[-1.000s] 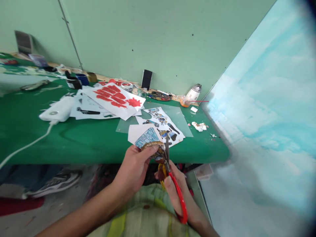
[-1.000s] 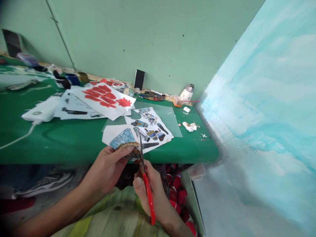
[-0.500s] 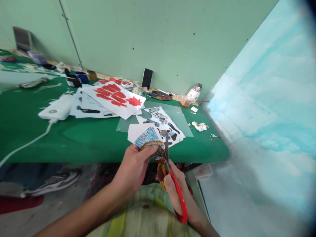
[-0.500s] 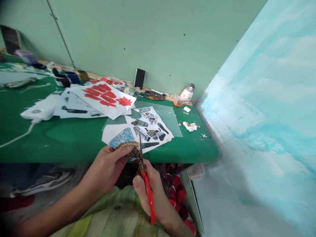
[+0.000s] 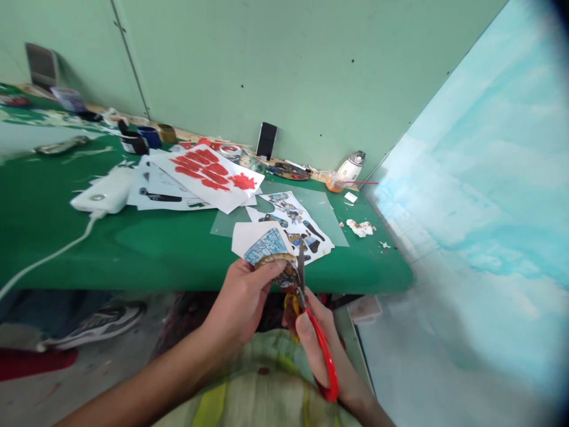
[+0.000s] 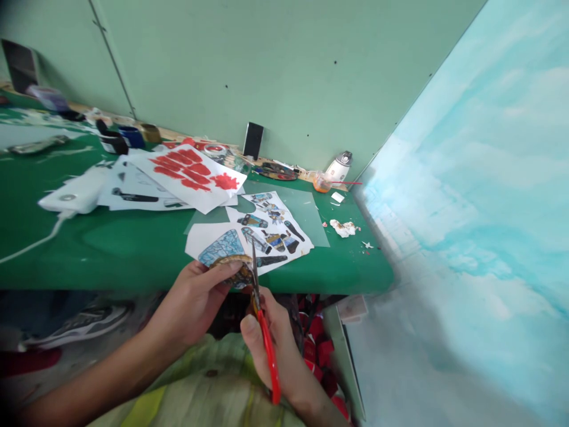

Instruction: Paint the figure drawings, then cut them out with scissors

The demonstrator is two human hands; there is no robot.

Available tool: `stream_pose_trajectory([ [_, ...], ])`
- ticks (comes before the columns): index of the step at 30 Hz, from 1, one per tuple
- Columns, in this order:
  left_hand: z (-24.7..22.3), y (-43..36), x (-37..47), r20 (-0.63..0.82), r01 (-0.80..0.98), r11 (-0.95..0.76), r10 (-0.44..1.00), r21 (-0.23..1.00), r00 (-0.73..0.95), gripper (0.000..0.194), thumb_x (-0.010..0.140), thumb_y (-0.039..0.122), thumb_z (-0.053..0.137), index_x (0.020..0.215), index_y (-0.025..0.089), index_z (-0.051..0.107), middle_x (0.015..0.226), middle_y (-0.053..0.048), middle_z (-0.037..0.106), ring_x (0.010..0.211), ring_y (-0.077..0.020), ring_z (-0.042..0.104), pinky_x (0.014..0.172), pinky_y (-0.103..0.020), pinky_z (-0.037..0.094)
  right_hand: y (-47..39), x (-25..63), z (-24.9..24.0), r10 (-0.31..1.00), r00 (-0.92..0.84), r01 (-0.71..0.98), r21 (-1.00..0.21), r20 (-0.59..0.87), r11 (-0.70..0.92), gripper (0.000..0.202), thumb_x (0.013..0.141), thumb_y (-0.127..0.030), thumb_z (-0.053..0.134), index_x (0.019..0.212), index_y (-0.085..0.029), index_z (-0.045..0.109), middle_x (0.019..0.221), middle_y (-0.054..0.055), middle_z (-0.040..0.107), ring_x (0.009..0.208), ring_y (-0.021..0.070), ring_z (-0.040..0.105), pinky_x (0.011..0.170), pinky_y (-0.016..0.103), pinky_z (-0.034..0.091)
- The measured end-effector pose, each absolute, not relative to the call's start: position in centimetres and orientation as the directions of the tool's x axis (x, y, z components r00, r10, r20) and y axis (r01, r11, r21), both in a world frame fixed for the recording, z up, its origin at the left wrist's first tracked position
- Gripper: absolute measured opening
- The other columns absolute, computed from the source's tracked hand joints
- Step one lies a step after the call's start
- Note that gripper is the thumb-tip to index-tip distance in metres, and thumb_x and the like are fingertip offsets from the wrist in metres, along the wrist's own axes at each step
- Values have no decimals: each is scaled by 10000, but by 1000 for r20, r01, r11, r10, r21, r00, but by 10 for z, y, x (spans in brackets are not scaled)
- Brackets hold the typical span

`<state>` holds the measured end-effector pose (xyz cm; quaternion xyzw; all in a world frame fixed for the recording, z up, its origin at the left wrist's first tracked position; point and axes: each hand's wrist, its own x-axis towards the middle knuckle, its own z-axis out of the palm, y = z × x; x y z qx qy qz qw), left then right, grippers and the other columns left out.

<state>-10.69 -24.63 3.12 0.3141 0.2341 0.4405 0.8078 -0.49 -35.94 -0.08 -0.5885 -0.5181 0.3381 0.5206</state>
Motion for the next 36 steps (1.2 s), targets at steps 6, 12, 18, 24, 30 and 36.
stream_pose_trajectory([
  [6, 31, -246, -108, -104, -563, 420, 856, 712, 507, 97, 745, 153, 796, 838, 179, 807, 876, -30, 790, 804, -162, 694, 760, -251, 548, -358, -6, 1, 958, 240, 256, -962, 158, 94, 451, 987, -608, 467, 1079, -196, 626, 848, 20, 565, 743, 168, 474, 670, 276, 435],
  [12, 32, -245, -107, -112, -563, 427, 854, 708, 508, 106, 727, 161, 808, 832, 174, 809, 873, -41, 792, 802, -174, 698, 755, -260, 549, -358, -5, 1, 961, 237, 246, -966, 141, 81, 450, 980, -623, 459, 1008, -198, 605, 793, 3, 518, 696, 157, 422, 615, 270, 380],
  [18, 33, -246, -107, -101, -565, 419, 856, 711, 507, 100, 745, 140, 786, 841, 162, 804, 884, -43, 793, 811, -165, 697, 764, -253, 551, -358, -6, 2, 959, 240, 245, -965, 151, 90, 414, 989, -594, 473, 1005, -200, 600, 797, 2, 509, 702, 154, 416, 626, 272, 385],
  [24, 33, -245, -107, -101, -563, 423, 852, 710, 513, 100, 747, 133, 783, 839, 167, 806, 887, -37, 794, 809, -161, 698, 765, -249, 553, -358, -6, 2, 963, 223, 215, -972, 148, 99, 405, 997, -576, 472, 1075, -202, 608, 838, 7, 512, 747, 161, 420, 672, 284, 390],
  [30, 31, -244, -108, -97, -559, 422, 850, 714, 518, 94, 741, 145, 785, 829, 168, 809, 874, -41, 793, 807, -165, 696, 762, -250, 555, -358, -4, 1, 964, 219, 208, -973, 149, 103, 348, 1002, -542, 486, 976, -205, 568, 821, -3, 510, 716, 145, 403, 637, 270, 365],
  [36, 32, -243, -109, -120, -530, 439, 839, 725, 530, 98, 718, 168, 806, 815, 152, 803, 841, -50, 786, 774, -167, 686, 732, -252, 550, -358, -5, -1, 964, 226, 205, -974, 138, 92, 337, 999, -533, 496, 981, -205, 571, 809, -7, 492, 708, 143, 397, 622, 266, 359],
])
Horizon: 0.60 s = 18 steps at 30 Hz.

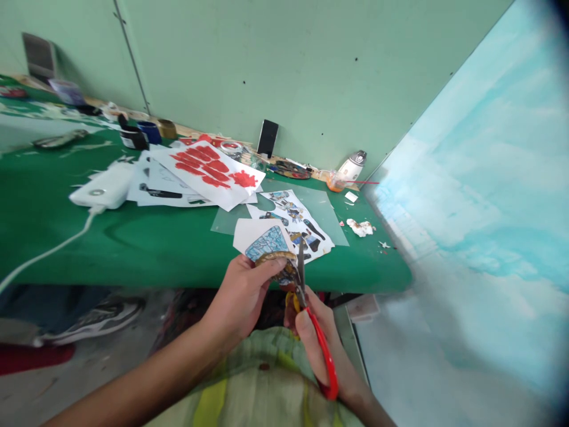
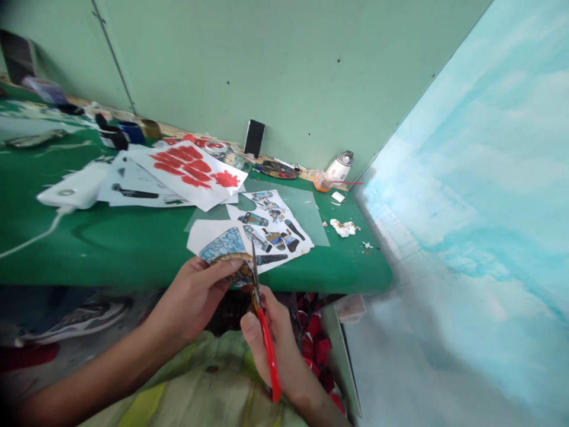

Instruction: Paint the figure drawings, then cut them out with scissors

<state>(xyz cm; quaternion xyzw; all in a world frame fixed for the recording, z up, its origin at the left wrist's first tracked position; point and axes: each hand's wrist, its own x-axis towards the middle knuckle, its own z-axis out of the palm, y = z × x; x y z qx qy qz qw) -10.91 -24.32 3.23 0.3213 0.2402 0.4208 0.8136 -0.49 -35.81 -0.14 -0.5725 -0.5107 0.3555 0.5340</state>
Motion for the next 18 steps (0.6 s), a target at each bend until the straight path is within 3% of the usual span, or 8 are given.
stream_pose_trajectory([
  [9, 33, -243, -109, -129, -534, 446, 840, 719, 527, 130, 704, 160, 814, 832, 143, 802, 836, -61, 781, 789, -176, 688, 759, -262, 549, -357, -6, 0, 964, 218, 184, -976, 154, 115, 313, 1003, -507, 500, 919, -209, 546, 821, -11, 505, 712, 137, 399, 634, 261, 364],
  [18, 32, -243, -109, -123, -532, 442, 839, 722, 530, 109, 711, 163, 809, 817, 138, 801, 839, -58, 778, 795, -170, 683, 748, -253, 549, -357, -6, 0, 960, 227, 203, -972, 162, 116, 321, 1003, -516, 494, 986, -207, 580, 809, -12, 485, 706, 142, 381, 624, 261, 360],
])
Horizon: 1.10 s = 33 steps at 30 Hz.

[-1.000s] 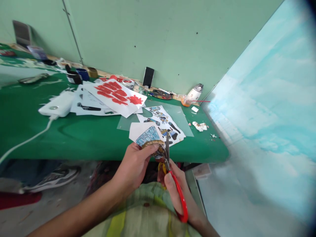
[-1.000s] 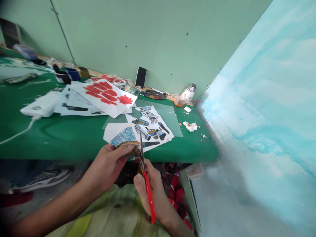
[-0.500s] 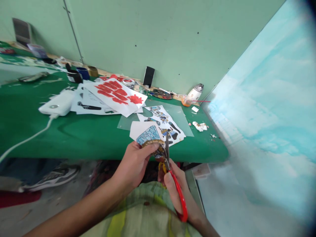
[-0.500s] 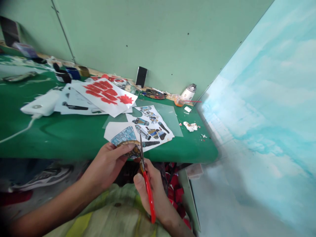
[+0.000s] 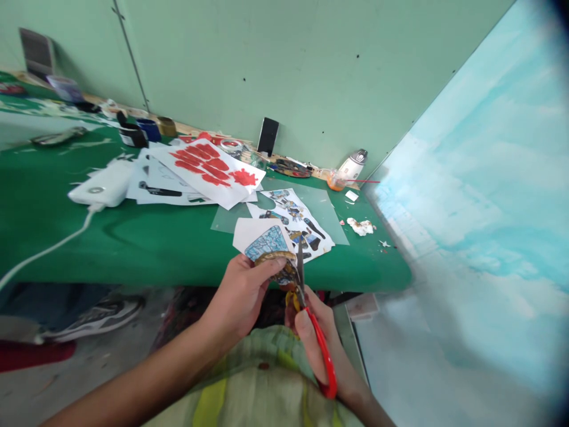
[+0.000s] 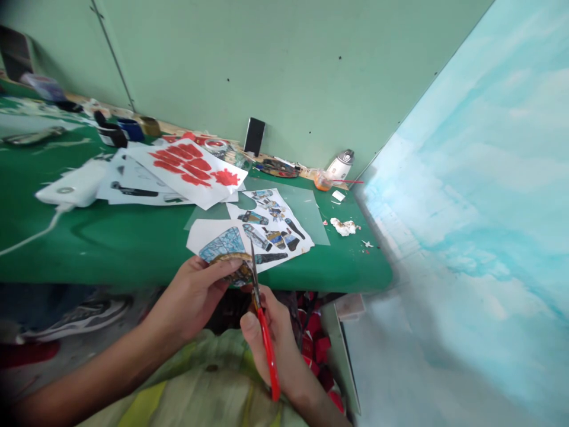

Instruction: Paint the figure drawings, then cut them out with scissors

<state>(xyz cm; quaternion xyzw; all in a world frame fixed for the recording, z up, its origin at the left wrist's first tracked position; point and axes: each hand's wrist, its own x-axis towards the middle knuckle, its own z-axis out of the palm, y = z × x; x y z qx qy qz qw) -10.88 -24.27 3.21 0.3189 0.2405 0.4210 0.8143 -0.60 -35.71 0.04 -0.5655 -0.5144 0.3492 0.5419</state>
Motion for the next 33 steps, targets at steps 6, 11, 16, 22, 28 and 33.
stream_pose_trajectory([
  [6, 33, -243, -110, -146, -522, 466, 829, 714, 540, 129, 697, 165, 813, 820, 132, 791, 826, -65, 775, 778, -168, 673, 729, -250, 547, -358, -7, 4, 959, 219, 214, -968, 180, 133, 312, 1008, -504, 485, 976, -208, 576, 815, -11, 486, 715, 143, 379, 635, 263, 357],
  [11, 34, -242, -110, -154, -512, 469, 827, 719, 541, 133, 689, 164, 814, 815, 128, 789, 811, -68, 772, 772, -174, 673, 720, -256, 550, -358, -7, 1, 962, 210, 182, -974, 172, 134, 287, 1011, -483, 493, 980, -209, 572, 815, -18, 478, 707, 137, 363, 628, 258, 352],
  [16, 33, -241, -110, -140, -513, 462, 826, 724, 547, 113, 700, 149, 805, 811, 135, 797, 808, -59, 774, 765, -164, 675, 724, -245, 547, -358, -7, 4, 963, 209, 199, -972, 170, 128, 280, 1021, -468, 478, 976, -206, 569, 814, -18, 470, 708, 137, 362, 636, 261, 355],
  [22, 31, -242, -111, -128, -517, 457, 825, 724, 550, 107, 719, 143, 793, 825, 135, 798, 840, -62, 784, 806, -166, 687, 764, -242, 546, -357, -9, 7, 960, 220, 210, -970, 172, 126, 316, 1016, -498, 469, 950, -202, 558, 799, -16, 468, 698, 140, 362, 623, 264, 353],
  [28, 32, -241, -111, -132, -511, 461, 822, 726, 554, 105, 708, 147, 796, 812, 134, 797, 847, -72, 791, 788, -174, 691, 757, -254, 542, -359, -8, 6, 963, 217, 212, -970, 163, 117, 309, 1014, -495, 473, 943, -206, 555, 791, -15, 471, 686, 141, 363, 626, 269, 356],
  [33, 31, -240, -112, -134, -503, 464, 818, 729, 560, 132, 703, 149, 795, 834, 137, 800, 859, -79, 793, 786, -191, 699, 757, -273, 541, -360, -8, 4, 963, 222, 224, -969, 155, 104, 329, 1011, -515, 464, 920, -210, 547, 770, -20, 459, 661, 139, 349, 602, 271, 336],
])
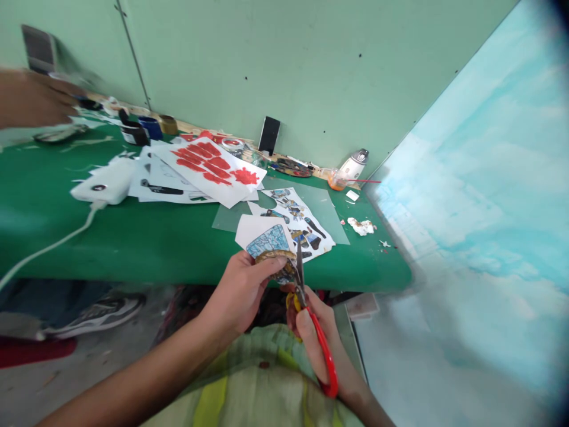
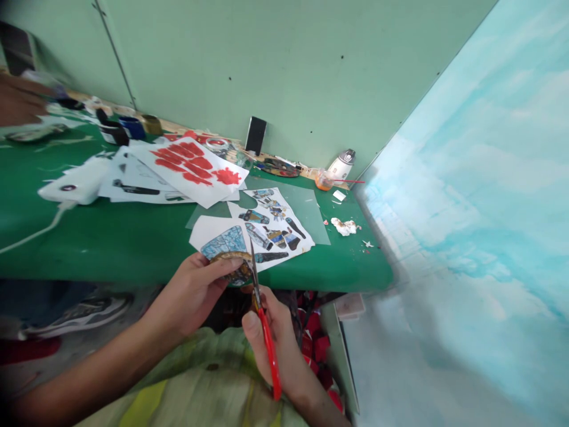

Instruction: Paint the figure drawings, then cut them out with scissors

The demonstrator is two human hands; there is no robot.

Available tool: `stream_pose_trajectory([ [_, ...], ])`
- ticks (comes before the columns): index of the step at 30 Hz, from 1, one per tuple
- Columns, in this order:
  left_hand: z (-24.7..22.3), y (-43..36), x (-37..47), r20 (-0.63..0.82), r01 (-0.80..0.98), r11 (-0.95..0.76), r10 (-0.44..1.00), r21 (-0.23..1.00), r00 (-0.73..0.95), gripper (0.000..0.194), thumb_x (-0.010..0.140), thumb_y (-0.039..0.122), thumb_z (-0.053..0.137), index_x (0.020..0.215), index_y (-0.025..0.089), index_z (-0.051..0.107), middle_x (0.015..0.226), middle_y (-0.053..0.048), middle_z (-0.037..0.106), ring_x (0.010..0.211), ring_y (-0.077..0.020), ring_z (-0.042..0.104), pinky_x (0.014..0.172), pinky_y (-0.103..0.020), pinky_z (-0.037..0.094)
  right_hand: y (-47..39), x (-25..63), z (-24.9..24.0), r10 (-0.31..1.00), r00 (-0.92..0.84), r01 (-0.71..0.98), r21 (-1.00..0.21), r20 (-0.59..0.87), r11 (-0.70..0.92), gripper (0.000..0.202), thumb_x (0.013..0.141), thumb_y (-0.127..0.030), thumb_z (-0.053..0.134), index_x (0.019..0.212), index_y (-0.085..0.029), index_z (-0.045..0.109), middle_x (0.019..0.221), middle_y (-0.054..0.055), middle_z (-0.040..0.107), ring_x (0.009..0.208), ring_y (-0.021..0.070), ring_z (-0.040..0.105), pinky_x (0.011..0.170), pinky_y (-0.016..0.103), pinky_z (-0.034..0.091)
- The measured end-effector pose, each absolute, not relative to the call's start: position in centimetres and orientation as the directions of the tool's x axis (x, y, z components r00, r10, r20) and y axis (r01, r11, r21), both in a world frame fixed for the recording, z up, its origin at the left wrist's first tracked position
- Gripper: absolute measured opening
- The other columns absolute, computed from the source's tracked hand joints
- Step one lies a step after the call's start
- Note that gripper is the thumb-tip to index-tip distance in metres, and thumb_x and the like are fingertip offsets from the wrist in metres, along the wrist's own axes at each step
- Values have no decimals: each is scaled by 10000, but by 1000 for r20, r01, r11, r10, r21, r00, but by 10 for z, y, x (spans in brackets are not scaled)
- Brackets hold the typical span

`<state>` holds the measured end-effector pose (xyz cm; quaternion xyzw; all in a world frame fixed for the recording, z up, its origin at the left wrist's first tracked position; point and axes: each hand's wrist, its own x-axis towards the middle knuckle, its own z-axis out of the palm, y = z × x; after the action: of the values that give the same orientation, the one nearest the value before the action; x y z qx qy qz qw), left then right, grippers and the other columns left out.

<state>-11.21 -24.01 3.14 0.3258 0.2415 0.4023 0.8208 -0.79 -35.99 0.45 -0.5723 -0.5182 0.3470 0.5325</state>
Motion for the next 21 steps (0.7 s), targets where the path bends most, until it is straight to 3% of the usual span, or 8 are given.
stream_pose_trajectory([
  [21, 32, -237, -114, -117, -480, 460, 801, 747, 587, 80, 716, 157, 783, 795, 150, 794, 814, -61, 778, 754, -181, 690, 740, -267, 548, -362, -6, -6, 967, 246, 223, -975, 74, 17, 397, 995, -577, 465, 930, -201, 572, 739, -17, 480, 628, 130, 374, 553, 266, 309],
])
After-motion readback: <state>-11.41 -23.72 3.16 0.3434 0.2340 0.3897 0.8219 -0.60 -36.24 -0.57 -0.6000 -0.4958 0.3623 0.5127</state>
